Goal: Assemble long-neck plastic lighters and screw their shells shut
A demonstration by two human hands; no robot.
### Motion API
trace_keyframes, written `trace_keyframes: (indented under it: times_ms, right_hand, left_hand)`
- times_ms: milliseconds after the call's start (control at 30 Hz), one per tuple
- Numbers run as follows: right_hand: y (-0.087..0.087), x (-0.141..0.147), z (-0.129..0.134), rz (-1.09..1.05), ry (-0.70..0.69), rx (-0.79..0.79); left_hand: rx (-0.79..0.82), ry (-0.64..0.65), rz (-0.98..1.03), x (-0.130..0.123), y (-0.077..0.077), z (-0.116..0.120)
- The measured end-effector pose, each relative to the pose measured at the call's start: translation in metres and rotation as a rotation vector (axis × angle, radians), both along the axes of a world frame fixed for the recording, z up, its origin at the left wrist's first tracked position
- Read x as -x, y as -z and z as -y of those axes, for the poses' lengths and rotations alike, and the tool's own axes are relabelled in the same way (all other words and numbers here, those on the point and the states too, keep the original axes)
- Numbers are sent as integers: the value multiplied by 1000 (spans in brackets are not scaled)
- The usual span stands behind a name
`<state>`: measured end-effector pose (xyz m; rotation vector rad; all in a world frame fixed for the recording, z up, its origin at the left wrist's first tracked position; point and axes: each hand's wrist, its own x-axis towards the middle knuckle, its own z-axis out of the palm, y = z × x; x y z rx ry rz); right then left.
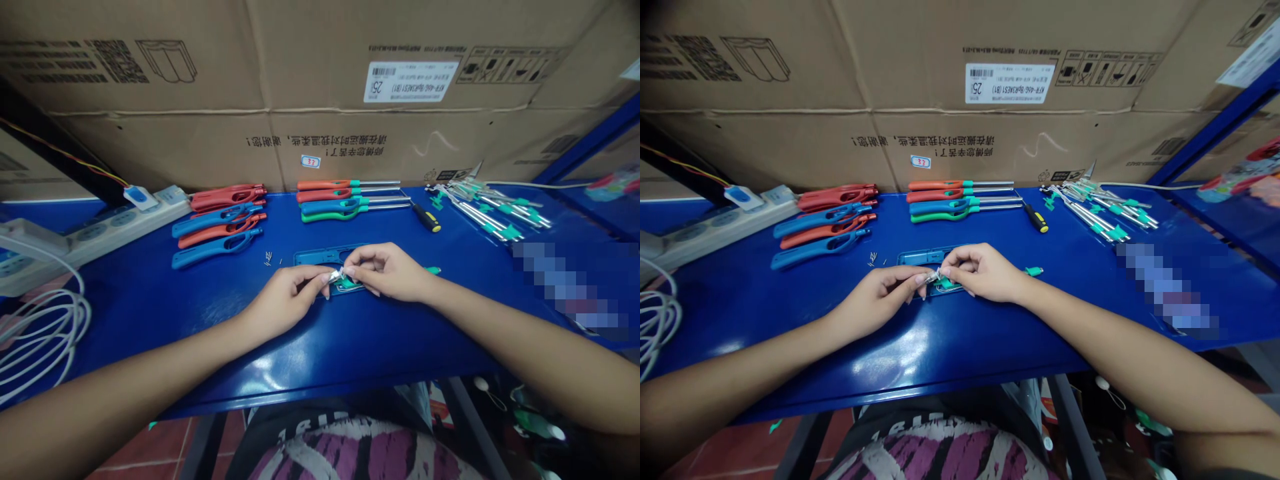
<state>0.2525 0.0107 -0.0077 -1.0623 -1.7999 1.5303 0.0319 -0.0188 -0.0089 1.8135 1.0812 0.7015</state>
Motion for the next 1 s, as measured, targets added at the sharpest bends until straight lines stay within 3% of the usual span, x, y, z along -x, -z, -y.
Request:
trace_keyframes:
  times_ms: [1000]
  right_hand:
    - [0, -1, -1, -59, 13, 17]
  left_hand:
    - [-2, -13, 45, 0, 0, 0]
